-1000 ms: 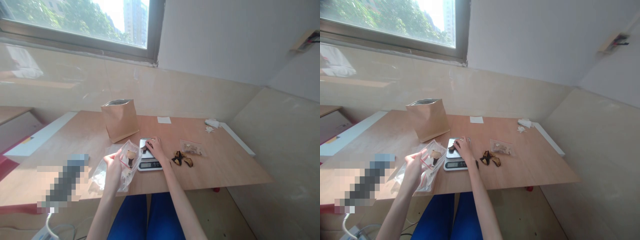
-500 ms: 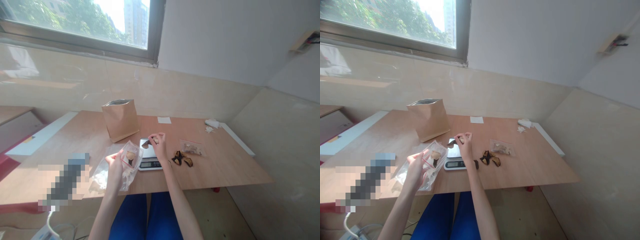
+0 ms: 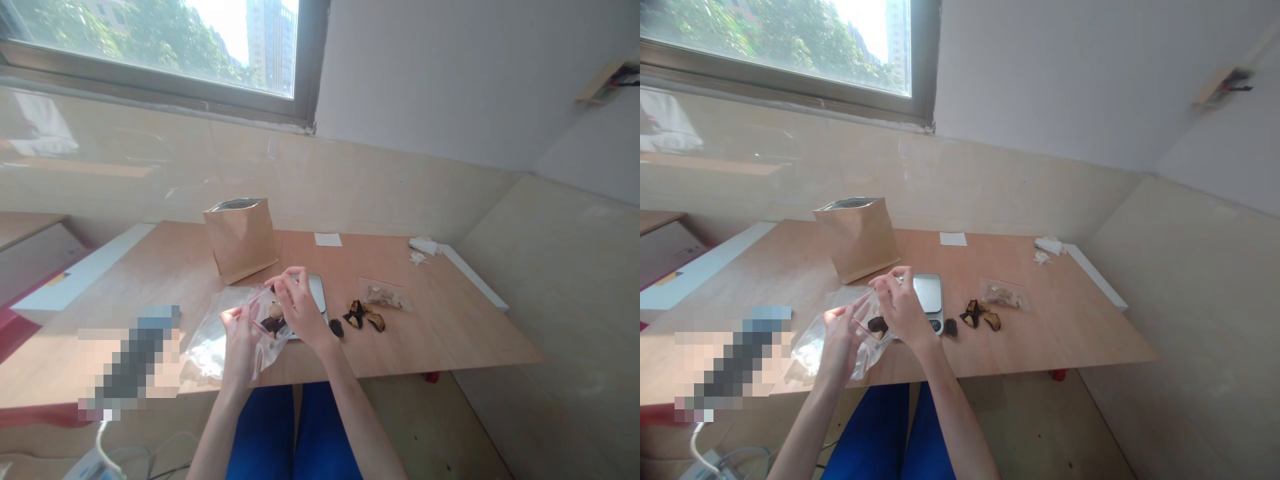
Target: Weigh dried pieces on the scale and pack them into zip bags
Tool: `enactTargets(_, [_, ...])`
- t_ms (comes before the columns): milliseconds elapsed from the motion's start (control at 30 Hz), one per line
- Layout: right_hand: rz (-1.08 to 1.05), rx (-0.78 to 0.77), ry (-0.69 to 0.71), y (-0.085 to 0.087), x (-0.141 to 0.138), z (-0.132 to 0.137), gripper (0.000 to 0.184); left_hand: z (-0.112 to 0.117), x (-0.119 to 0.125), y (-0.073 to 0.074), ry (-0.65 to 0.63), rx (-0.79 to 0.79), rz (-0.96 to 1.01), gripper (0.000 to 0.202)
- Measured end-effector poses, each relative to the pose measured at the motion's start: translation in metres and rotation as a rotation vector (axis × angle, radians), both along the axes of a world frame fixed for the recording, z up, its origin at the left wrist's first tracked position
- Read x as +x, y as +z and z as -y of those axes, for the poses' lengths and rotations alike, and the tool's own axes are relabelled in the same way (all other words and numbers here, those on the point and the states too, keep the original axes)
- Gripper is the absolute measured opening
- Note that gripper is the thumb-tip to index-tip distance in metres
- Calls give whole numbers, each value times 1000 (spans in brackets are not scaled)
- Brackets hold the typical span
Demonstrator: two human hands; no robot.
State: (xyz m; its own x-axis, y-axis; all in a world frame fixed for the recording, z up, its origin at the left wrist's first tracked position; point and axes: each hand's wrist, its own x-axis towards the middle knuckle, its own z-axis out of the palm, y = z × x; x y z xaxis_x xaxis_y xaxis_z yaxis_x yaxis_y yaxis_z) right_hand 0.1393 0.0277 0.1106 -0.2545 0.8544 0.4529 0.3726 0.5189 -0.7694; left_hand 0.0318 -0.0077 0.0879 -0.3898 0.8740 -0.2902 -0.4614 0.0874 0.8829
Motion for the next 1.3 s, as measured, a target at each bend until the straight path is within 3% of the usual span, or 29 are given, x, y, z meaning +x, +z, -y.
enactTargets(233, [131, -114, 232, 18, 8, 13, 30, 5, 2, 3, 32, 85, 66, 28])
enactTargets(367, [86, -66, 124, 19, 16, 22, 25, 5, -2, 0, 59, 155, 80, 28])
enactTargets(467, [-42, -70, -90, 7, 22, 31, 27, 5, -3, -1, 74, 224, 156, 25])
enactTargets(533, [-86, -160, -181, -7, 24, 40, 34, 6, -3, 0, 85, 263, 206, 22])
enactTargets(633, [-115, -360, -95, -24, 21, 55, 66, 8, 2, 1, 103, 241, 247, 15])
enactTargets(700, [-156, -409, -14, -31, 14, 64, 79, 12, 7, 0, 47, 196, 264, 19])
enactTargets(767, [-234, -382, -17, -34, 7, 69, 74, 17, 13, -4, -46, 166, 261, 32])
enactTargets(833, [-343, -366, -71, -36, 2, 70, 57, 22, 16, -11, -104, 148, 223, 41])
enactTargets(967, [-603, -407, -134, -38, 9, 70, 27, 23, 7, -23, -50, 158, -41, 35])
enactTargets(1067, [-697, -432, -80, -36, 19, 70, 24, 17, -9, -25, 2, 173, -246, 42])
enactTargets(1233, [-660, -383, -97, -34, 27, 71, 26, 9, -21, -18, -280, 285, -349, 39])
enactTargets(1300, [-632, -330, -155, -36, 31, 70, 24, 11, -20, -15, -190, 281, -439, 38])
